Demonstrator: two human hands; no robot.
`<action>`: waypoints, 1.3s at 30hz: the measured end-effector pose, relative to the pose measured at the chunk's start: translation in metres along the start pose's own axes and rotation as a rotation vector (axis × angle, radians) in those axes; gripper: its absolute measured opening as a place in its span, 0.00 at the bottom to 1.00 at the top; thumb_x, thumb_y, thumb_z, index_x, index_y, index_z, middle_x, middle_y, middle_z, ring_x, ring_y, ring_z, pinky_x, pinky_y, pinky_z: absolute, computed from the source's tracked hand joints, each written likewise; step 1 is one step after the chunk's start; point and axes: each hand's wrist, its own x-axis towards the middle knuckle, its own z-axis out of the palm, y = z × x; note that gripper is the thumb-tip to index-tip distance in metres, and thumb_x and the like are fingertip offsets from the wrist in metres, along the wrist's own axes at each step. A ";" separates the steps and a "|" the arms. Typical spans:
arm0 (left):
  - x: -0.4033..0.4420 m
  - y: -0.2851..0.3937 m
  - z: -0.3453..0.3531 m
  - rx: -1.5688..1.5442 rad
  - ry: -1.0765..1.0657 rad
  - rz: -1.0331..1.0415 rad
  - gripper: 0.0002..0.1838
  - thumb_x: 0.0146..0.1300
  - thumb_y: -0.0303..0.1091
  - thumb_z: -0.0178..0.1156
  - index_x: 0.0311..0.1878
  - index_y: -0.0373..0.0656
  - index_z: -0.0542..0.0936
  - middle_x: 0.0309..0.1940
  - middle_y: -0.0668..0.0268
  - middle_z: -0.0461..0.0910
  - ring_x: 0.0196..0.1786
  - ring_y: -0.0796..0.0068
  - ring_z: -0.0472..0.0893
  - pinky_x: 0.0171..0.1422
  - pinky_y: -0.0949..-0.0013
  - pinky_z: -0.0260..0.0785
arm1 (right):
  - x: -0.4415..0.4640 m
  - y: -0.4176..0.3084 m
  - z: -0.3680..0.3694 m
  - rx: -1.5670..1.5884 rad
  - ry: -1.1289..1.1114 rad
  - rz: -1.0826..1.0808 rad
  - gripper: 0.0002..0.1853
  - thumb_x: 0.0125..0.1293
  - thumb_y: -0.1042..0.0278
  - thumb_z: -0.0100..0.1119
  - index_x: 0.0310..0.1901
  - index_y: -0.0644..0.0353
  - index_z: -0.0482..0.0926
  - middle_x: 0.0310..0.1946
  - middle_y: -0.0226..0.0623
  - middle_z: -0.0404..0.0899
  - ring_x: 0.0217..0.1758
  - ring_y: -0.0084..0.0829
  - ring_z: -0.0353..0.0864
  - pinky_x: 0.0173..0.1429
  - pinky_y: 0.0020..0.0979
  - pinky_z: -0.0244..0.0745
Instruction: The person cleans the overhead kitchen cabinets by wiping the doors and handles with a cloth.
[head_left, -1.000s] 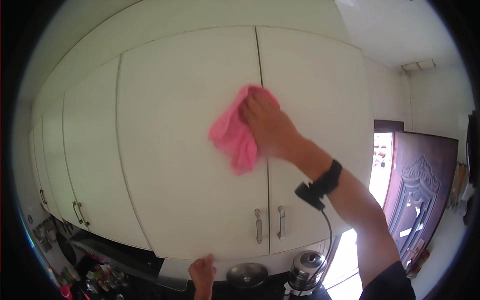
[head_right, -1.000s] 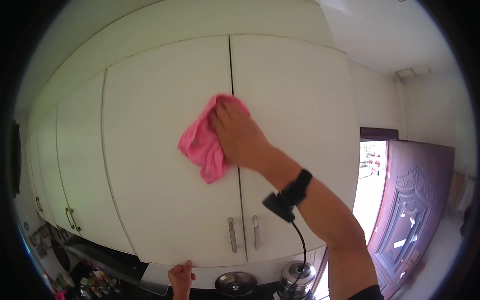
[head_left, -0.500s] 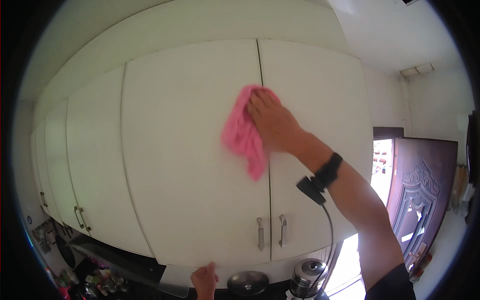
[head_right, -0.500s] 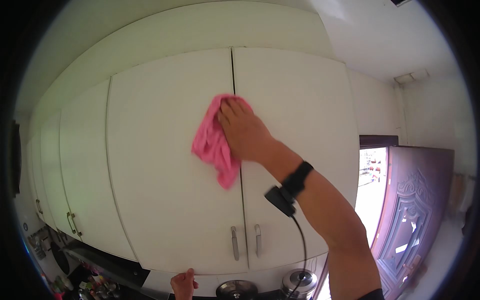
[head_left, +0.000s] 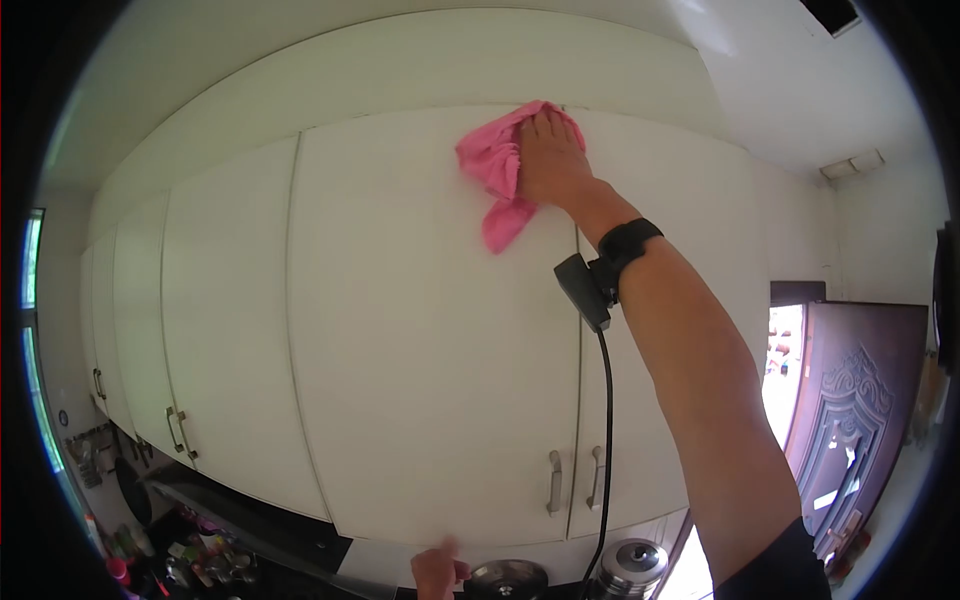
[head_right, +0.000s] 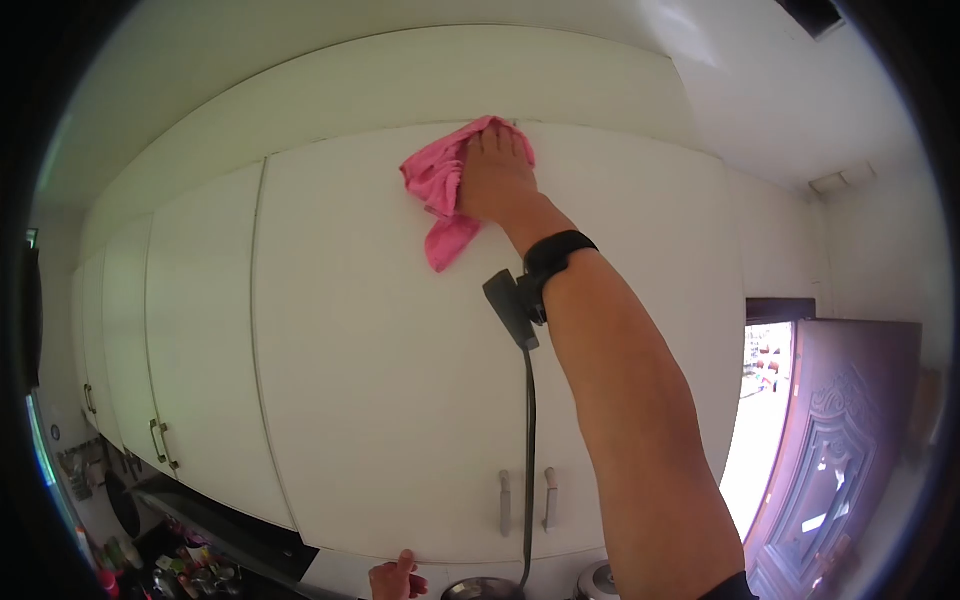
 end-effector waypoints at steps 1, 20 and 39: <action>0.003 -0.004 -0.001 -0.030 -0.009 0.008 0.22 0.69 0.44 0.64 0.28 0.32 0.80 0.16 0.55 0.79 0.14 0.69 0.73 0.19 0.64 0.65 | 0.002 -0.005 0.004 -0.039 0.049 0.009 0.38 0.67 0.53 0.50 0.71 0.74 0.60 0.75 0.60 0.55 0.81 0.55 0.50 0.83 0.49 0.43; 0.003 -0.012 0.017 -0.227 0.102 -0.012 0.22 0.71 0.40 0.63 0.26 0.29 0.80 0.19 0.54 0.81 0.15 0.70 0.74 0.17 0.66 0.64 | 0.072 -0.148 0.040 0.172 0.132 -0.248 0.38 0.67 0.48 0.49 0.72 0.69 0.63 0.75 0.54 0.58 0.81 0.49 0.51 0.83 0.45 0.45; 0.001 -0.006 0.018 -0.235 0.107 0.007 0.24 0.70 0.41 0.63 0.22 0.31 0.80 0.15 0.57 0.79 0.13 0.73 0.72 0.16 0.69 0.61 | 0.020 -0.003 0.011 -0.059 0.207 -0.016 0.30 0.63 0.59 0.55 0.64 0.71 0.70 0.67 0.56 0.67 0.75 0.51 0.61 0.78 0.45 0.55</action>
